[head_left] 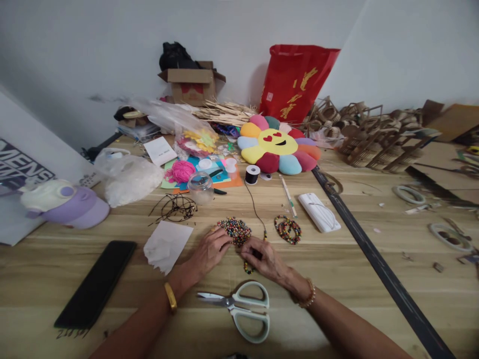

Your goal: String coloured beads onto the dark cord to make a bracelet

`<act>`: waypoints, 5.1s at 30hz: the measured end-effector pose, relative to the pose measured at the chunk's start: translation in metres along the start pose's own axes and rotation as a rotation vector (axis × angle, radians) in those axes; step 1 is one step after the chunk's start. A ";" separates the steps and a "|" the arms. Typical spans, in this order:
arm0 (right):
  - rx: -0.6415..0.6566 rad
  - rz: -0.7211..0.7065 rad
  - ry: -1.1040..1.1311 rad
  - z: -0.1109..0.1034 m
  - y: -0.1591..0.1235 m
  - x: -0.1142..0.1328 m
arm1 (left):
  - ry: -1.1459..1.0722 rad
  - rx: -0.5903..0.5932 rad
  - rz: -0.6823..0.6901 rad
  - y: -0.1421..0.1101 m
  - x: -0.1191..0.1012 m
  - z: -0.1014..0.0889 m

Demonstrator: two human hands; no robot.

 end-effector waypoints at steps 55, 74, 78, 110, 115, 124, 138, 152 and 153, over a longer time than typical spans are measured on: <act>-0.036 0.109 0.083 0.000 -0.001 -0.009 | -0.581 0.047 -0.239 0.001 0.007 0.004; -0.033 0.086 0.079 -0.002 -0.001 -0.005 | -0.645 0.096 -0.231 0.002 0.004 0.007; -0.042 0.073 0.084 -0.002 0.000 -0.004 | -0.640 0.094 -0.220 0.002 0.004 0.007; 0.023 0.009 0.050 0.002 -0.001 -0.003 | -0.559 0.092 -0.178 0.004 -0.007 0.000; 0.022 0.004 0.050 0.002 -0.001 -0.003 | -0.546 0.083 -0.164 0.004 -0.008 -0.002; 0.021 0.009 0.069 0.001 0.000 -0.001 | -0.526 0.076 -0.172 0.003 -0.008 -0.001; 0.029 0.009 0.074 0.001 0.000 0.001 | -0.500 0.084 -0.112 0.003 -0.010 0.001; 0.022 -0.004 0.079 0.001 0.000 0.002 | -0.499 0.077 -0.099 0.003 -0.010 0.002; 0.021 -0.007 0.073 0.000 0.000 0.002 | -0.504 0.080 -0.105 0.003 -0.010 0.003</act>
Point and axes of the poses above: each hand's wrist, its own y-axis towards the middle knuckle, its own z-axis out of the palm, x = y × z, the point moved 6 cm from there along y, towards the middle knuckle, and after that the axes turned 4 degrees about x, right-handed, at the moved point
